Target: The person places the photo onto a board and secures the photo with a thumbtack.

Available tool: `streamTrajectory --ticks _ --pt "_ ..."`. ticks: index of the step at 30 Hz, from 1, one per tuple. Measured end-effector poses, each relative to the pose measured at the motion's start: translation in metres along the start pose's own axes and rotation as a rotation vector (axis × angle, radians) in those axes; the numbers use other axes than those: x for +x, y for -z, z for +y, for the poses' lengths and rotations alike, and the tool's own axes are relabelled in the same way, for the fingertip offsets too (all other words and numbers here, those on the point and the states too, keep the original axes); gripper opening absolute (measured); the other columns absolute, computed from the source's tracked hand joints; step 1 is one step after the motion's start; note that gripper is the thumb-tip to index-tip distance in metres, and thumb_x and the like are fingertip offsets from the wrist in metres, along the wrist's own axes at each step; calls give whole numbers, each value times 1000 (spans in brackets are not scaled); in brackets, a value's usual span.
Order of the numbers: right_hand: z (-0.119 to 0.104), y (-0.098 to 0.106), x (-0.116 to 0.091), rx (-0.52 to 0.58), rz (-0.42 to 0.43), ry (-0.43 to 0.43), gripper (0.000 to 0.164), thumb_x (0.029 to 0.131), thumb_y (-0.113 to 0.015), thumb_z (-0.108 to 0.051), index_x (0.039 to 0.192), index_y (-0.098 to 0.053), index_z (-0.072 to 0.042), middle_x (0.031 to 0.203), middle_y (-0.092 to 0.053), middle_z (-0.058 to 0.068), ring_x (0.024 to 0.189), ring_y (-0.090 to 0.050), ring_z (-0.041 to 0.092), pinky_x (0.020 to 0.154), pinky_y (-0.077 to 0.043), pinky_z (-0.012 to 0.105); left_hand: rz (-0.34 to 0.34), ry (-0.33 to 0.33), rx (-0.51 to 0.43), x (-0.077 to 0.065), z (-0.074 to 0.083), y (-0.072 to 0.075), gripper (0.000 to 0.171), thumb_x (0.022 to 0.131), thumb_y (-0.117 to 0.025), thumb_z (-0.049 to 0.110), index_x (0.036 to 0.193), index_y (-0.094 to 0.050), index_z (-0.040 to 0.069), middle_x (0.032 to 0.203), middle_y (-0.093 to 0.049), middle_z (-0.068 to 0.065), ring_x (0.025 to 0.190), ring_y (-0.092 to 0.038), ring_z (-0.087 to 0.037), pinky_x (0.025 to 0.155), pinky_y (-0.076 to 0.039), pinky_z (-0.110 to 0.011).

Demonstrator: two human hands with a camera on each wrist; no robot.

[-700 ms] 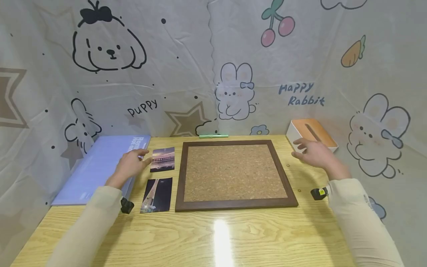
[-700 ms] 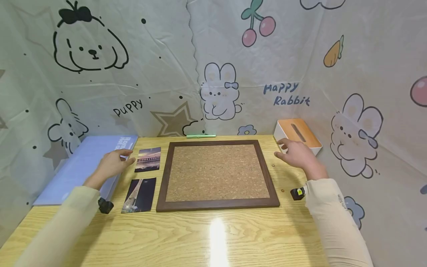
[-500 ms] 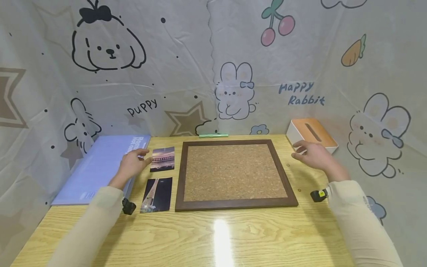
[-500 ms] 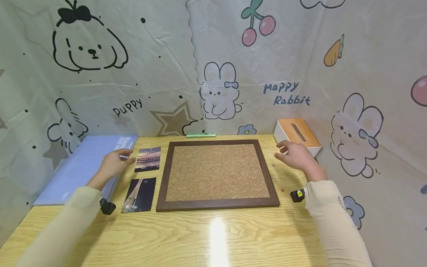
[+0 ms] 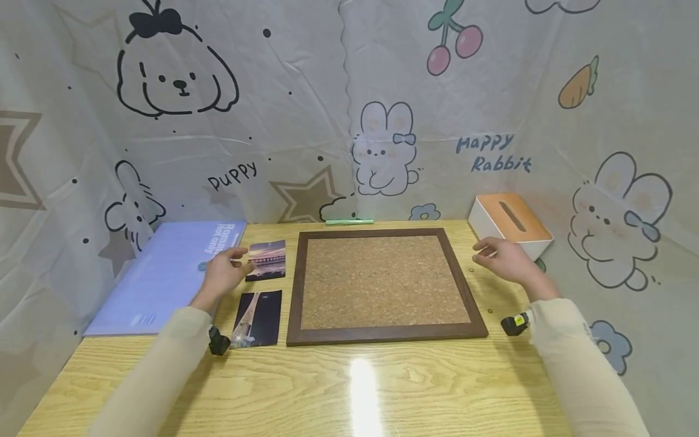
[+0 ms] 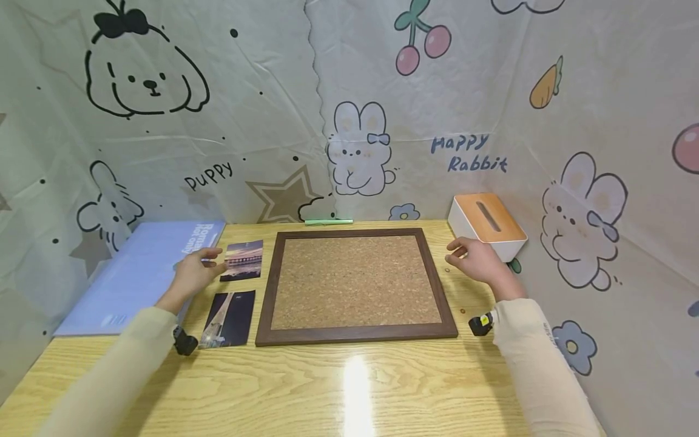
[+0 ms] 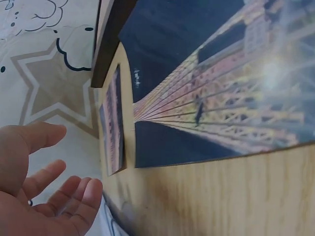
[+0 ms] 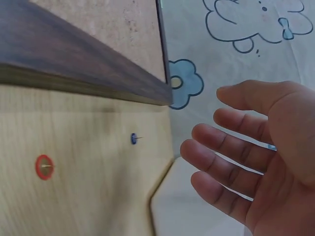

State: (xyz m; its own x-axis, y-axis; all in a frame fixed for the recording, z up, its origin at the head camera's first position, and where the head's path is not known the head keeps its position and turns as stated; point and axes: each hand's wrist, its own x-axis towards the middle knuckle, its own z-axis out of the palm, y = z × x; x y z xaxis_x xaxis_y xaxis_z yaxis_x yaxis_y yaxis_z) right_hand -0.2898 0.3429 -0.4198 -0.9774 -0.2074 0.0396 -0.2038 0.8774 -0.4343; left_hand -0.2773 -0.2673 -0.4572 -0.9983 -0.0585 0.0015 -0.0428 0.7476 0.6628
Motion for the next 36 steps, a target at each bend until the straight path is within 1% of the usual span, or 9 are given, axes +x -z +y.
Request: streamTrajectory --ticks 5,8,14,21,28,32,36 --pt "7 -9 2 41 -8 -11 30 97 -63 -21 118 -65 1 105 -72 21 83 -70 25 68 -52 34 -3 27 -16 1 -3 -5 56 97 -63 24 145 -47 1 145 -49 -27 126 -56 -43 94 -53 -52" --pt "12 -13 3 59 -12 -15 28 96 -64 -19 114 -66 1 102 -73 20 81 -69 21 68 -51 32 -12 33 -19 2 -5 -8 56 97 -64 25 145 -47 0 145 -49 -27 126 -56 -43 94 -53 -52" --pt "17 -21 4 68 -13 -16 25 95 -64 -17 110 -68 2 99 -74 20 83 -69 26 72 -51 36 -30 46 -23 3 -10 -13 58 97 -64 26 146 -47 1 147 -48 -27 127 -56 -42 95 -53 -51" --pt "22 -29 6 111 -66 -92 27 97 -62 -18 113 -67 2 99 -73 19 80 -68 21 69 -49 29 -9 59 -8 5 -9 -18 58 95 -68 25 144 -49 0 146 -49 -27 125 -57 -43 96 -53 -51" --pt "23 -34 9 138 -77 -121 28 97 -61 -18 112 -66 5 96 -72 20 76 -70 22 66 -50 28 5 76 20 6 -5 -21 58 91 -72 20 141 -52 -2 140 -53 -28 123 -56 -45 98 -51 -53" --pt "24 -35 10 125 -81 -126 28 97 -61 -18 112 -66 5 96 -72 20 76 -69 21 65 -49 28 0 91 19 6 -4 -22 58 90 -73 15 141 -52 -1 139 -53 -29 123 -54 -44 100 -49 -54" --pt "26 -37 11 103 -84 -125 28 97 -61 -19 111 -67 4 96 -72 19 75 -68 19 65 -49 28 -6 78 25 6 -4 -21 58 87 -74 11 140 -53 -2 135 -53 -31 120 -54 -45 100 -48 -56"
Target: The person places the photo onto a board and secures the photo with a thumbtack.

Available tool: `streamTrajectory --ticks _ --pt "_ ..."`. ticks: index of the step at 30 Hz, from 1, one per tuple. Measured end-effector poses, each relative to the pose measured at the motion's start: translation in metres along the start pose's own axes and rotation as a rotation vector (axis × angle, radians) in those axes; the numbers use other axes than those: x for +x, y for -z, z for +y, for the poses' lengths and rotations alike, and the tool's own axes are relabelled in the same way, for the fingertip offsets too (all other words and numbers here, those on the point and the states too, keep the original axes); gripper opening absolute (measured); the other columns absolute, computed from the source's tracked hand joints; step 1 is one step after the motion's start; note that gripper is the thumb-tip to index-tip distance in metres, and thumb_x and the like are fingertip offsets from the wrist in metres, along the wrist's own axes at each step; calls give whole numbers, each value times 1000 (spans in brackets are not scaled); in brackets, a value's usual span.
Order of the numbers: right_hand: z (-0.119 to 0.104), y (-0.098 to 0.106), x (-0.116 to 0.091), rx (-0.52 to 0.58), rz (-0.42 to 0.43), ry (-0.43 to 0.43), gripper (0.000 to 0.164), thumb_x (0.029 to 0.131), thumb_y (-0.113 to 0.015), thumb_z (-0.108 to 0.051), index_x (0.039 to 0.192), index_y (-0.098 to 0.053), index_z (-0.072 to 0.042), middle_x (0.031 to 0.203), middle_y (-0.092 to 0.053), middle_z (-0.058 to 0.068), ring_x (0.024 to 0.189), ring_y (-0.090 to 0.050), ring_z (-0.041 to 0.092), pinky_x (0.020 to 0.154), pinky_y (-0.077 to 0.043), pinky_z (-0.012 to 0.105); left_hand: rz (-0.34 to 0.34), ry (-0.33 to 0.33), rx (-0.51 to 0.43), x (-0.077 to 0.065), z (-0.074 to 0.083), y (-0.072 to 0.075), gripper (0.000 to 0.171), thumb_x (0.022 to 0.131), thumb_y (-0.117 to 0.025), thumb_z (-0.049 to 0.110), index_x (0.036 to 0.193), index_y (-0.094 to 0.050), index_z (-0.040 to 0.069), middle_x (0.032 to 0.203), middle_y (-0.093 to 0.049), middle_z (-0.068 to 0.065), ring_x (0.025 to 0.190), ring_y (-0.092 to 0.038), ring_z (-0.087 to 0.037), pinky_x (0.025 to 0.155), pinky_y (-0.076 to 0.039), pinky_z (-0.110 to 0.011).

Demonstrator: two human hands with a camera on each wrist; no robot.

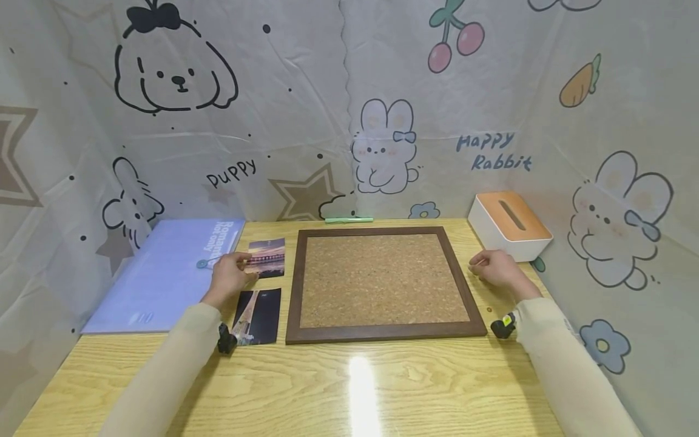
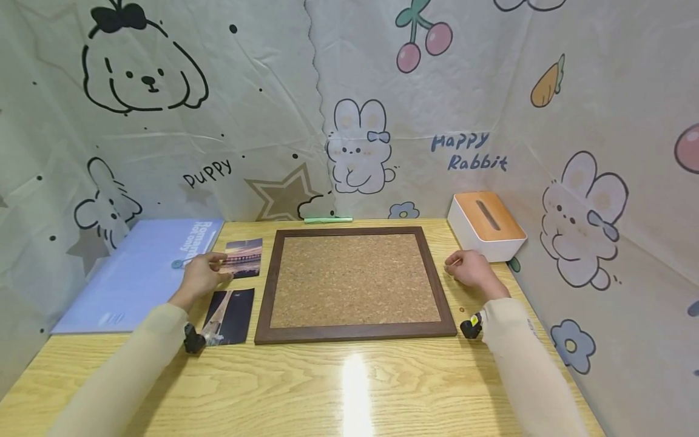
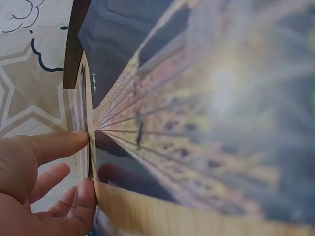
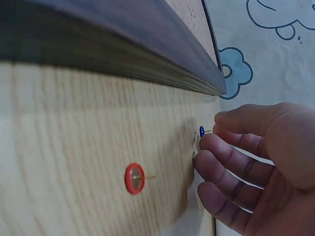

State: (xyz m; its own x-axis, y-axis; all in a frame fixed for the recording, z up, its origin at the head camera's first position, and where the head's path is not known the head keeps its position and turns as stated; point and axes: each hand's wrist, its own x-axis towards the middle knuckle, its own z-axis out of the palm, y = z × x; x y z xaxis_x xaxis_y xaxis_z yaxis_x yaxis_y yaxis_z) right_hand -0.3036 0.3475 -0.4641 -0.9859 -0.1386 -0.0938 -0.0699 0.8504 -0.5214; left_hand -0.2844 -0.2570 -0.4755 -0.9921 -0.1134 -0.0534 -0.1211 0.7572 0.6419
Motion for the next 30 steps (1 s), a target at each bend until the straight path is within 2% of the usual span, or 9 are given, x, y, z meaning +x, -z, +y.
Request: streamTrajectory --ticks 5,10,13,17,20,24,27,30 --pt "2 -1 0 -20 7 7 27 97 -62 -20 109 -69 3 94 -72 18 73 -67 18 66 -48 28 3 4 -30 2 -2 2 58 84 -76 3 138 -55 -2 138 -52 -31 122 -54 -43 104 -46 -54" --pt "2 -1 0 -21 23 13 24 96 -62 -17 107 -69 3 91 -72 17 71 -66 17 65 -47 27 -5 18 -22 5 -4 5 55 84 -74 2 137 -58 1 141 -51 -30 125 -49 -42 107 -41 -55" --pt "1 -1 0 -21 29 9 23 96 -62 -16 106 -69 3 89 -72 16 69 -65 17 64 -46 27 -22 13 -15 5 -4 7 52 85 -72 4 136 -59 2 135 -58 -29 116 -56 -39 94 -49 -47" --pt "2 -3 0 -21 30 -1 22 96 -62 -16 105 -70 2 87 -72 15 69 -64 16 65 -45 27 -42 22 -20 4 -2 9 51 86 -71 6 136 -60 3 131 -62 -28 102 -56 -32 80 -45 -35" --pt "3 -4 1 -30 29 2 21 96 -62 -16 104 -70 1 87 -72 14 68 -64 15 64 -45 27 -53 23 -32 4 -1 10 50 87 -71 6 136 -60 3 135 -58 -28 105 -55 -32 82 -45 -36" --pt "4 -5 0 -64 43 17 19 95 -63 -17 101 -71 0 86 -72 12 67 -62 12 65 -45 28 -58 -7 -40 3 -2 12 50 86 -70 7 135 -61 2 138 -56 -30 116 -55 -36 94 -48 -45" --pt "3 -4 0 -88 54 28 18 94 -64 -17 98 -72 -1 84 -72 10 69 -61 14 68 -45 30 -61 -19 -44 2 -2 14 51 86 -69 8 136 -60 1 140 -54 -31 122 -52 -38 102 -45 -51" --pt "2 -4 0 -94 45 25 17 94 -64 -17 96 -72 -2 84 -72 9 74 -60 18 71 -45 34 -70 -13 -57 1 -3 16 52 87 -69 10 138 -58 2 141 -53 -31 123 -52 -39 103 -45 -53"
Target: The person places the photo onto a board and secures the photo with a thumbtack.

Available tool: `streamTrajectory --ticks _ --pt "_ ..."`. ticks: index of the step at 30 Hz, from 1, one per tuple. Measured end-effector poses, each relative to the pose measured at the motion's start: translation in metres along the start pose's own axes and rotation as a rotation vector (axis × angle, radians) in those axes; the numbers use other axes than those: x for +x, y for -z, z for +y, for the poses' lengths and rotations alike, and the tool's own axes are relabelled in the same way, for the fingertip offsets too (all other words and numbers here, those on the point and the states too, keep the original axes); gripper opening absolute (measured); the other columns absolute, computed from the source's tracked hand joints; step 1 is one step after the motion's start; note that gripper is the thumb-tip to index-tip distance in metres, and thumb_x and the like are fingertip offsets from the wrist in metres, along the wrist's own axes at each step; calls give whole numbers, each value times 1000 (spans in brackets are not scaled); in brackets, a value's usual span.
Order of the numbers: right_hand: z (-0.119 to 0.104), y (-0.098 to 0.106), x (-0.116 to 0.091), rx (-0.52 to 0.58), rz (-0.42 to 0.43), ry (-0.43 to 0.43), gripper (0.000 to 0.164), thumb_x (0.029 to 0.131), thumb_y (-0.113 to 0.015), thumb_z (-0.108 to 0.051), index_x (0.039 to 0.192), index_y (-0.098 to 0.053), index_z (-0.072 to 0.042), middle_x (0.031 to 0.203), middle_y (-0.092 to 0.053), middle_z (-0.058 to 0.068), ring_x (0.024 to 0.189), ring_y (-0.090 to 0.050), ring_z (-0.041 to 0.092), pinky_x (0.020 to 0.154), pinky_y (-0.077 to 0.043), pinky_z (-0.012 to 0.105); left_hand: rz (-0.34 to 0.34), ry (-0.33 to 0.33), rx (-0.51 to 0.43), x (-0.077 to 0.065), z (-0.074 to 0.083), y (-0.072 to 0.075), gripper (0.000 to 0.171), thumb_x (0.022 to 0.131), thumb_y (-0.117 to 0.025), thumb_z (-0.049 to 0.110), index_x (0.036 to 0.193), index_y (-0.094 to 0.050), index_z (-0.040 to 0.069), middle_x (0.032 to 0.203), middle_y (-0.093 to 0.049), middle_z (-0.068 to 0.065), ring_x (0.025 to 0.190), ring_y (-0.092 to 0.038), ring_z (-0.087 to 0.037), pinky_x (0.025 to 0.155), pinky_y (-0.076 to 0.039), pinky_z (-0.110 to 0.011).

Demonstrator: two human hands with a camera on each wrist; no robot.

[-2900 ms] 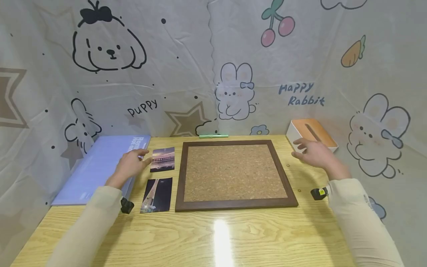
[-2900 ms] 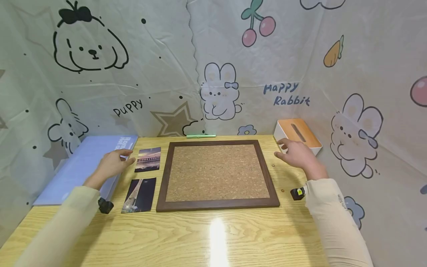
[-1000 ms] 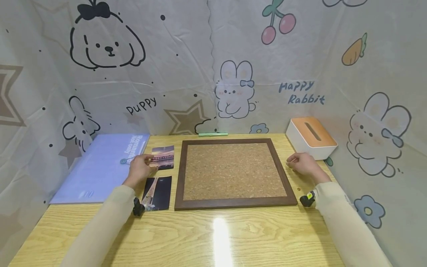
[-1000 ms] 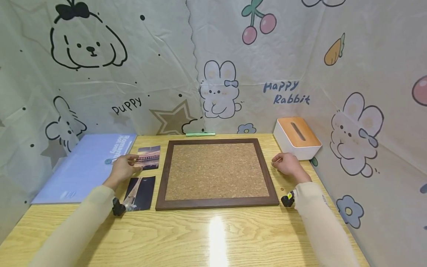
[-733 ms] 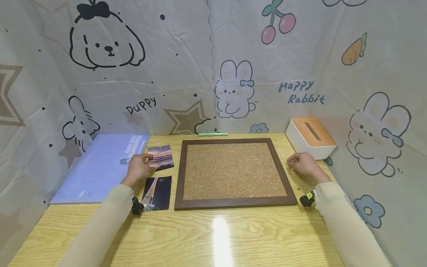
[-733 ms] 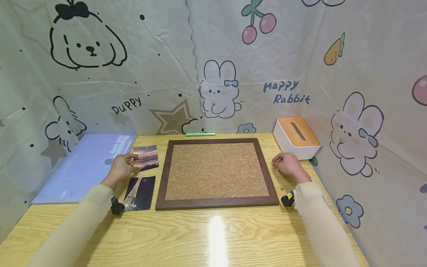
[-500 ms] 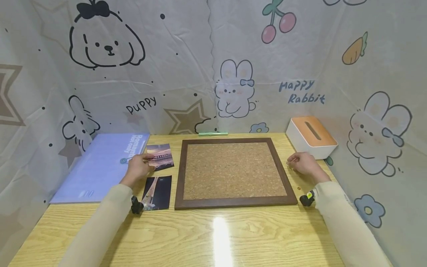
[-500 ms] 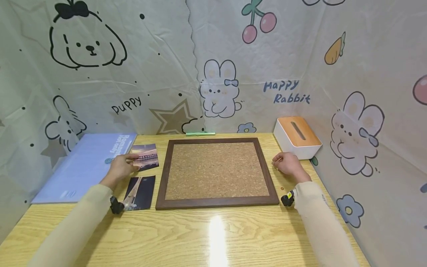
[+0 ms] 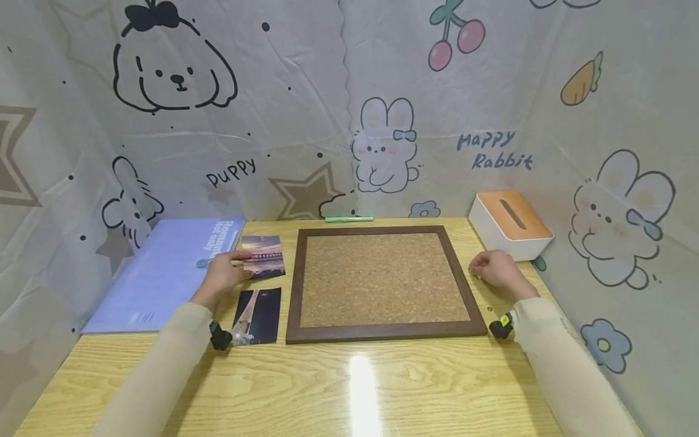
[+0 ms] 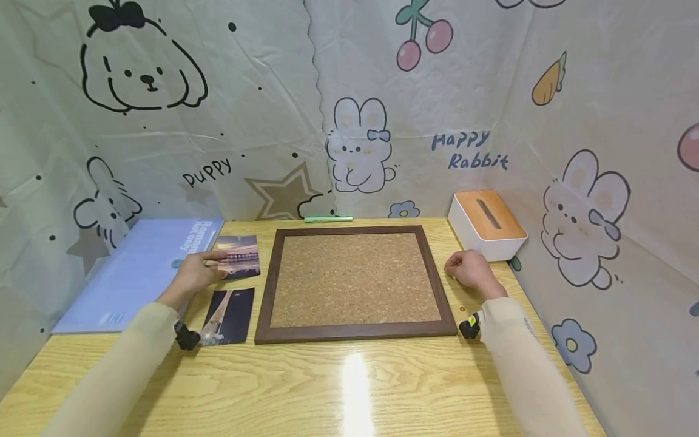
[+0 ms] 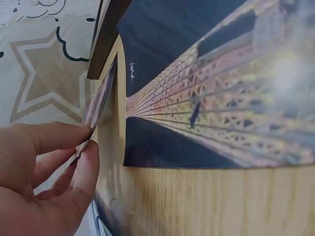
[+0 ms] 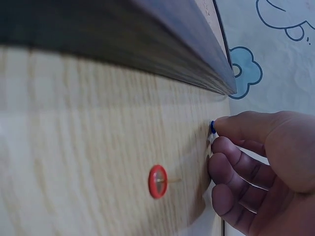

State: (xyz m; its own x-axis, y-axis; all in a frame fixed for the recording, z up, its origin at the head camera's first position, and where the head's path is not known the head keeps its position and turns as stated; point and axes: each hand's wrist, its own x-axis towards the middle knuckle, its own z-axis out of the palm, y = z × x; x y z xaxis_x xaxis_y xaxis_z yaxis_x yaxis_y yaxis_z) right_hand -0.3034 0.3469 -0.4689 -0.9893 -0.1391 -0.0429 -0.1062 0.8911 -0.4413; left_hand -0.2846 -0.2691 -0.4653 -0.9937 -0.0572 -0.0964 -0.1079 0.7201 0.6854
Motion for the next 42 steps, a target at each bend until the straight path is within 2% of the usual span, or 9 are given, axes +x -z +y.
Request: streamTrajectory --ticks 5,14,19,25,31,39,42 --pt "-1 0 -1 1 -20 -20 16 95 -63 -17 94 -72 -4 86 -70 8 80 -59 21 74 -45 34 -35 13 -39 -2 0 1 56 90 -68 13 143 -53 5 147 -47 -30 129 -53 -43 104 -46 -54" --pt "-8 6 -3 9 35 -15 15 92 -62 -17 88 -71 -6 83 -70 7 78 -59 22 72 -44 32 -94 30 -132 -7 2 4 60 95 -65 12 151 -44 9 157 -37 -24 135 -49 -44 105 -47 -54" --pt "-13 8 -4 17 49 -15 14 92 -59 -17 89 -70 -8 84 -69 7 79 -59 22 74 -44 34 -104 27 -188 -8 2 5 61 96 -65 12 152 -42 11 160 -34 -21 136 -49 -41 103 -49 -51" --pt "-20 11 -4 30 49 24 17 95 -60 -19 93 -71 -6 89 -71 10 81 -61 23 72 -46 34 -107 26 -272 -12 4 8 62 95 -66 10 153 -42 12 161 -32 -18 138 -48 -40 106 -47 -53" --pt "-29 14 -4 74 32 19 14 93 -63 -17 93 -70 -5 84 -72 9 73 -63 17 63 -46 29 -116 30 -269 -13 6 11 62 96 -66 13 153 -41 14 163 -28 -19 140 -45 -41 108 -44 -54" --pt "-44 18 -3 162 15 7 19 95 -67 -23 97 -66 -4 88 -70 16 78 -72 29 62 -52 29 -119 0 -275 -17 13 11 62 95 -69 16 152 -44 16 163 -28 -17 140 -45 -41 110 -41 -58" --pt "-48 19 -3 173 7 20 18 95 -67 -23 94 -69 -5 87 -73 16 76 -71 26 63 -54 30 -136 -25 -296 -19 16 10 62 95 -69 17 152 -44 16 164 -27 -15 142 -42 -41 112 -38 -59"
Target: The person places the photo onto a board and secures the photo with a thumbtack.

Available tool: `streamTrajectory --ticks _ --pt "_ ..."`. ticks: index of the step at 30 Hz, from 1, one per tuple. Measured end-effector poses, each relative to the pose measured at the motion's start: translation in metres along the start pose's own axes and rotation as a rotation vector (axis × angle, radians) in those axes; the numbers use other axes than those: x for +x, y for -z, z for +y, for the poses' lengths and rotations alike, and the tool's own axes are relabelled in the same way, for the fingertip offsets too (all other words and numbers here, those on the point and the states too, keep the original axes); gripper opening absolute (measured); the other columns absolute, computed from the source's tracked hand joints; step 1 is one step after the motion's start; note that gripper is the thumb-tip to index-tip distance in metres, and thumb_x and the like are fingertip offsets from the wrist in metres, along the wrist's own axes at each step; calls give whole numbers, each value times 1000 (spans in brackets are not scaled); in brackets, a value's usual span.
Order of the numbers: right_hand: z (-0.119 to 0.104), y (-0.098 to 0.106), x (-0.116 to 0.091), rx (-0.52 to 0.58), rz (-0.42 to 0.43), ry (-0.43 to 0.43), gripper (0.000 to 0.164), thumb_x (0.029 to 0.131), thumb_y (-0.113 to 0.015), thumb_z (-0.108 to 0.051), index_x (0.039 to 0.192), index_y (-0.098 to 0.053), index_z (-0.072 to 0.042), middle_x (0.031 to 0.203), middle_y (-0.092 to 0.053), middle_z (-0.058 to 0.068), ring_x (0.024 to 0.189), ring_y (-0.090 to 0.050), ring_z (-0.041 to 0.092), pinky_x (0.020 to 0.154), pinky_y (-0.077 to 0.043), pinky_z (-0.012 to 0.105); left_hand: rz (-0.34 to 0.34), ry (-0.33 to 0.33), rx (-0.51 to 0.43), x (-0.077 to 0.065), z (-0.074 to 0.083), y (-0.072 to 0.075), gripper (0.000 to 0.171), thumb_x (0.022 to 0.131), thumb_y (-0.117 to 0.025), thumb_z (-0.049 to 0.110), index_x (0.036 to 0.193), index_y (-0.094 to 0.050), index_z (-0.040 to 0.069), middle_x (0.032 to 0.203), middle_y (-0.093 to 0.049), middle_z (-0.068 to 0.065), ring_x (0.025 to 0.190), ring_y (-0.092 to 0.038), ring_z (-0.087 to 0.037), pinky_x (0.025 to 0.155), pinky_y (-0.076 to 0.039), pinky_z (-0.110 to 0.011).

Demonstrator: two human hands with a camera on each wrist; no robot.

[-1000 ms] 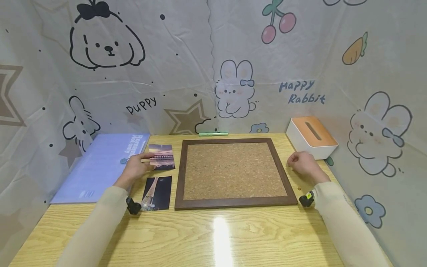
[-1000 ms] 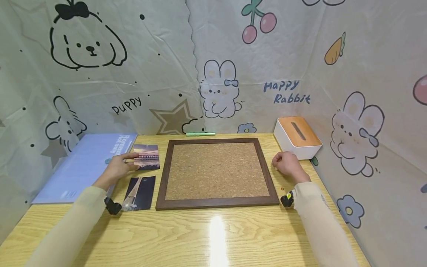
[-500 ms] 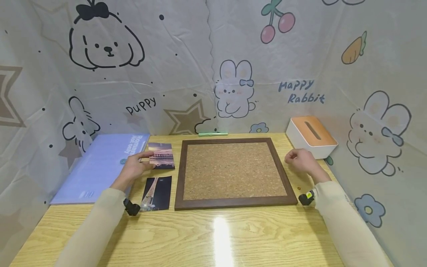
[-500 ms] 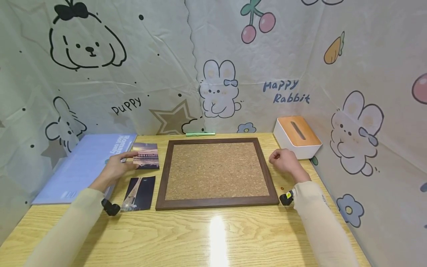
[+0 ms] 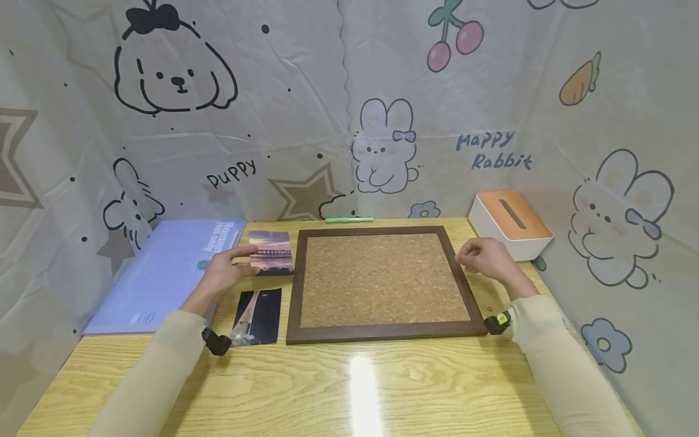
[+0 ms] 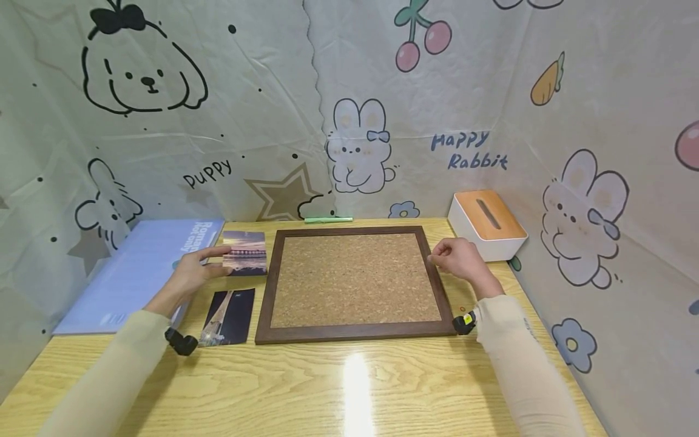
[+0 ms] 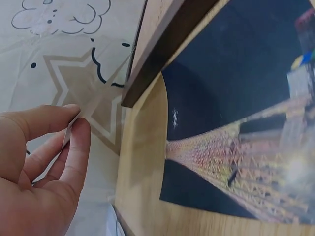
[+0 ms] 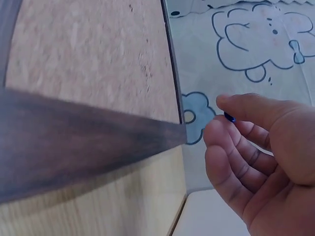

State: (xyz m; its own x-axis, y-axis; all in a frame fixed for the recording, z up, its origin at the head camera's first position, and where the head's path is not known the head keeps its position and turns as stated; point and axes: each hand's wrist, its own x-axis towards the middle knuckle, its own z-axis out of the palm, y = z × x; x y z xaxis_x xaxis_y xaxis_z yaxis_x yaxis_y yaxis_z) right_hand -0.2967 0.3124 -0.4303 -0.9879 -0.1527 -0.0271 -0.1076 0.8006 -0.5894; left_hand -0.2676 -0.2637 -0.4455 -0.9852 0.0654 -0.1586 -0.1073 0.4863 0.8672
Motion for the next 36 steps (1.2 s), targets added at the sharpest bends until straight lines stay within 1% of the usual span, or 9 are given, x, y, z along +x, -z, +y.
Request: streamTrajectory --ticks 4,8,14,18,21,23,25,28,36 --pt "-6 -1 0 30 -13 26 17 95 -67 -20 97 -71 -4 86 -75 11 75 -71 20 68 -57 33 -26 -33 -22 -3 5 -3 63 95 -69 18 152 -44 15 164 -28 -14 143 -40 -41 113 -37 -58" --pt "-15 -1 2 50 -25 49 19 96 -66 -16 105 -71 -1 87 -74 9 78 -74 24 71 -58 35 -37 -35 -25 -4 13 -8 63 93 -71 19 151 -46 16 164 -29 -12 143 -40 -41 113 -37 -57" --pt "-32 -3 2 80 -28 73 19 96 -65 -16 105 -71 -1 89 -75 15 78 -73 28 75 -60 47 -50 -30 -7 -5 23 -21 63 92 -73 21 150 -48 18 162 -33 -13 141 -43 -40 112 -38 -59" --pt "-44 -5 1 95 -30 78 19 97 -65 -17 107 -70 -1 95 -72 20 80 -72 32 71 -60 45 -76 -37 -52 -7 26 -34 62 93 -72 17 149 -48 17 162 -33 -13 142 -42 -41 111 -40 -58" --pt "-53 -8 1 95 -32 88 19 97 -65 -18 106 -71 -3 96 -72 20 82 -72 33 68 -60 40 -100 -36 -111 -10 28 -44 61 92 -71 13 149 -48 16 162 -33 -12 143 -41 -40 111 -41 -56" --pt "-58 -10 1 88 -28 100 17 96 -65 -18 104 -71 -4 95 -72 19 82 -71 33 66 -59 37 -109 -48 -124 -11 30 -51 60 92 -71 11 148 -49 15 160 -36 -13 142 -43 -40 110 -43 -55" --pt "-63 -11 2 76 -20 115 15 96 -66 -19 102 -72 -5 93 -73 19 81 -71 32 65 -58 35 -106 -49 -126 -12 31 -58 58 91 -72 10 146 -52 16 159 -38 -12 140 -46 -39 110 -42 -55" --pt "-70 -13 3 79 -17 123 14 95 -67 -18 99 -72 -6 91 -73 17 79 -71 31 66 -59 37 -106 -55 -120 -12 33 -67 56 91 -73 10 144 -55 17 157 -41 -12 137 -49 -38 111 -42 -56" --pt "-84 -23 8 105 -30 159 13 96 -67 -18 100 -72 -7 86 -72 12 76 -70 25 64 -58 34 -144 -27 -130 -14 37 -89 57 89 -75 12 142 -56 23 157 -41 -9 134 -53 -34 108 -44 -53"
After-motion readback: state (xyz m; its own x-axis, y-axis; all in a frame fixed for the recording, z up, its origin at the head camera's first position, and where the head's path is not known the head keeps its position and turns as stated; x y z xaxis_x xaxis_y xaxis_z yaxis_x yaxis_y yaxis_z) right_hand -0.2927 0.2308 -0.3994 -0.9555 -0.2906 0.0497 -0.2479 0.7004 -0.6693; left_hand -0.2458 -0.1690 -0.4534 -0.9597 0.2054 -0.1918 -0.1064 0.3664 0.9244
